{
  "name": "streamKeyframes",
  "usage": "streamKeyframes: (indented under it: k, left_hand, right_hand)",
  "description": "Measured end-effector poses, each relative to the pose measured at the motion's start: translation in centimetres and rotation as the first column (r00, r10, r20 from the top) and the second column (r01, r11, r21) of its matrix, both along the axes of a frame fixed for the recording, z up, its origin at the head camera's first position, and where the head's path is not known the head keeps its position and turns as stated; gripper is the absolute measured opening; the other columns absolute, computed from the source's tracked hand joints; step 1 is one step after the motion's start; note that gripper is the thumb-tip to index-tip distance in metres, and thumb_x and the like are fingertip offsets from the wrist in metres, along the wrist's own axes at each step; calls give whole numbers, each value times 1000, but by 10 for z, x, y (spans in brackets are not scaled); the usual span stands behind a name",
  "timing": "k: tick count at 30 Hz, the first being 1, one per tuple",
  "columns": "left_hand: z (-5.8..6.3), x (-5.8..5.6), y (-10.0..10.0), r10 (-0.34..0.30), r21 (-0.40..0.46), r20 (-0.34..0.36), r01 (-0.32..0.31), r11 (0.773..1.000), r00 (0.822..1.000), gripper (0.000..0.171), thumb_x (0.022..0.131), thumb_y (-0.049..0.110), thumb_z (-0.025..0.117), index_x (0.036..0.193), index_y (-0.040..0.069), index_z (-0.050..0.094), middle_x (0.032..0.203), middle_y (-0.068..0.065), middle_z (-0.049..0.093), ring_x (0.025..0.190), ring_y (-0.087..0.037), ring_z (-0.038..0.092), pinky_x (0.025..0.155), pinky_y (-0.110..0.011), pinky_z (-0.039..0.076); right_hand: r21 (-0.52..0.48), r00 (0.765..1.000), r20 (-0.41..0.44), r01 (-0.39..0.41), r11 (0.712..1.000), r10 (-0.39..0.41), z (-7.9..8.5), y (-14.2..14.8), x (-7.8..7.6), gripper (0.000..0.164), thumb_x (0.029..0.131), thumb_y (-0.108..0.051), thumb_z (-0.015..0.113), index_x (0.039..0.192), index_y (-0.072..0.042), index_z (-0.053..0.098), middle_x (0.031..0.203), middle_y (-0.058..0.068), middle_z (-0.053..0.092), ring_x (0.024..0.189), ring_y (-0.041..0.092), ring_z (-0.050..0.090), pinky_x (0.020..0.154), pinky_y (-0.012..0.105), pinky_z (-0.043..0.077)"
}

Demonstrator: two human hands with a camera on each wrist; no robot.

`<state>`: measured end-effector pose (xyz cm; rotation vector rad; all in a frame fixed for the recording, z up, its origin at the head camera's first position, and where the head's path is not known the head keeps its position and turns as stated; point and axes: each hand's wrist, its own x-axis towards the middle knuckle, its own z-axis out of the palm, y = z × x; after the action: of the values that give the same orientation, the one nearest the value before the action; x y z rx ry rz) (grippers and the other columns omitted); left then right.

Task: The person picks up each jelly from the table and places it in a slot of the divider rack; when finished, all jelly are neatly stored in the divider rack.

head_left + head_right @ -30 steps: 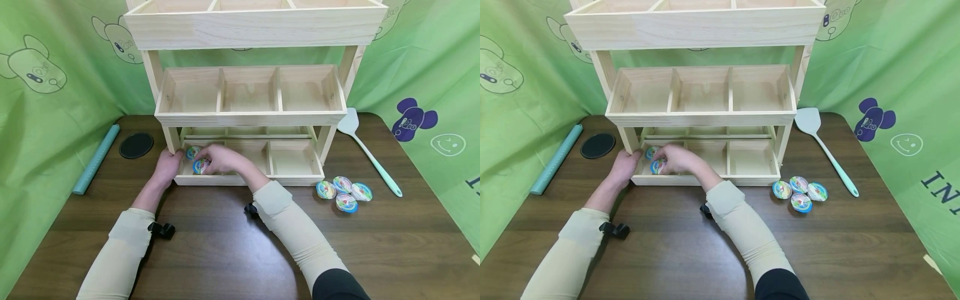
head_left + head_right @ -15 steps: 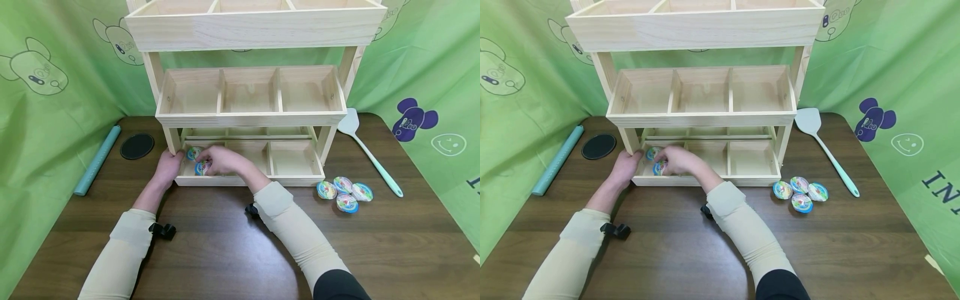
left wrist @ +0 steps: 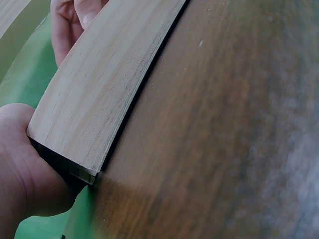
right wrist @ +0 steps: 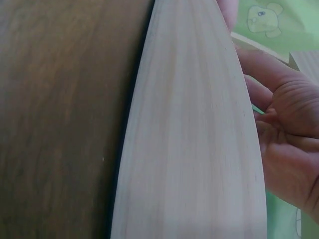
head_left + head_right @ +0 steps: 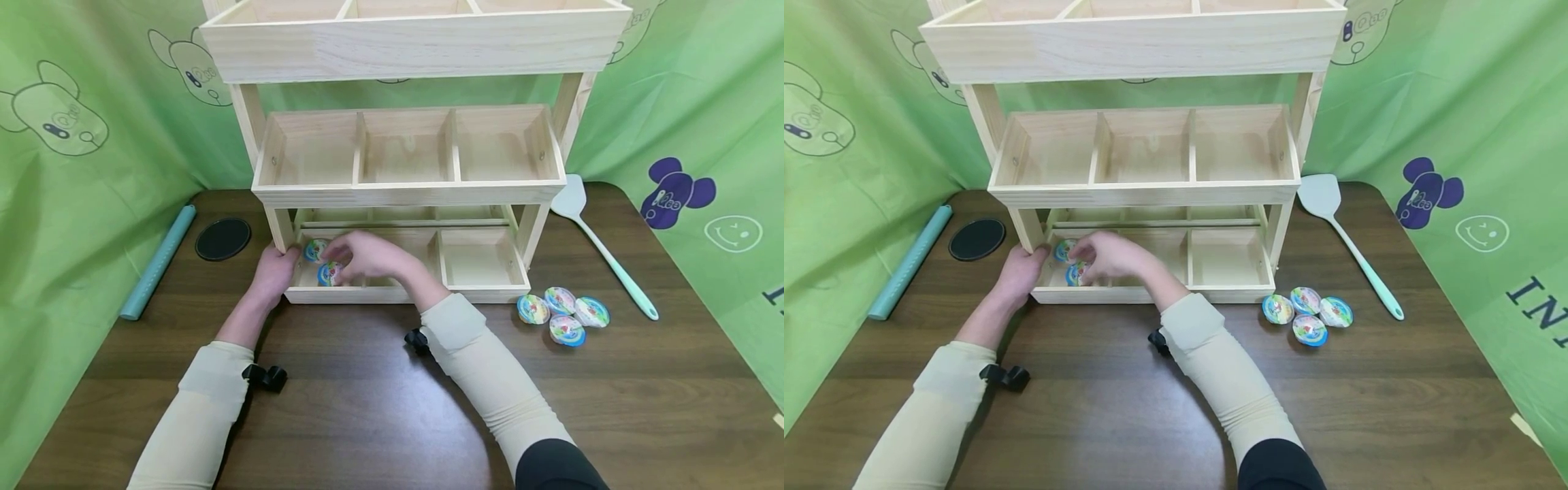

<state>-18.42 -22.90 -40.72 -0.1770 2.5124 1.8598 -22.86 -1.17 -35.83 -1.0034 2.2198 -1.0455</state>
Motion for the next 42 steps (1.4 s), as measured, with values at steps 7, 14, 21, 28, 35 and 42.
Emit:
streamKeyframes:
  k: [7, 14, 21, 28, 35, 42]
  left_hand:
    - [0, 1, 0, -3, 18, -8, 3, 1000, 1000, 59, 106, 18, 40, 157, -5, 20, 148, -30, 39, 128, -40, 46, 107, -52, 40]
    - [1, 1, 1, -4, 23, 4, 4, 1000, 1000, 62, 106, 18, 40, 160, 0, 15, 153, -28, 34, 132, -39, 43, 110, -51, 37]
    - [2, 2, 2, -6, 22, 19, 6, 1000, 1000, 61, 106, 20, 39, 159, -2, 16, 151, -29, 36, 130, -39, 44, 109, -51, 38]
    - [3, 3, 2, -8, 14, 12, 8, 1000, 1000, 61, 106, 20, 40, 159, -3, 16, 149, -30, 38, 128, -39, 46, 107, -50, 40]
    - [0, 1, 0, 7, 7, 13, -8, 1000, 1000, 60, 106, 20, 41, 157, -5, 20, 146, -30, 41, 125, -39, 48, 103, -47, 42]
    - [0, 1, 1, -2, 7, 14, 1, 1000, 1000, 61, 106, 20, 39, 157, -6, 19, 148, -31, 39, 127, -39, 47, 105, -49, 41]
  right_hand:
    - [-57, 1000, -7, 1, 998, -2, 4, 14, -2, 47, 89, -12, 78, 133, -5, 64, 132, 9, 66, 120, 21, 61, 99, 29, 48]
    - [-110, 1000, -9, 19, 994, -20, 9, 26, 0, 45, 88, -14, 79, 131, -8, 67, 130, 6, 67, 116, 17, 62, 94, 27, 51]
    - [-133, 1000, -12, -5, 991, 3, 10, 33, 1, 46, 88, -11, 78, 131, -2, 65, 130, 11, 66, 117, 22, 62, 99, 33, 50]
    - [-145, 1000, -2, -18, 989, 18, 16, 46, 7, 45, 88, -11, 79, 130, -1, 65, 130, 11, 66, 117, 24, 62, 102, 36, 48]
    - [-184, 999, 35, -6, 983, 12, 16, 66, 13, 42, 88, -6, 78, 127, 2, 66, 128, 16, 66, 116, 26, 63, 103, 45, 47]
    - [-196, 999, 38, 38, 980, -31, 14, 87, 17, 39, 88, -6, 79, 125, 0, 68, 125, 16, 68, 116, 29, 63, 101, 44, 49]
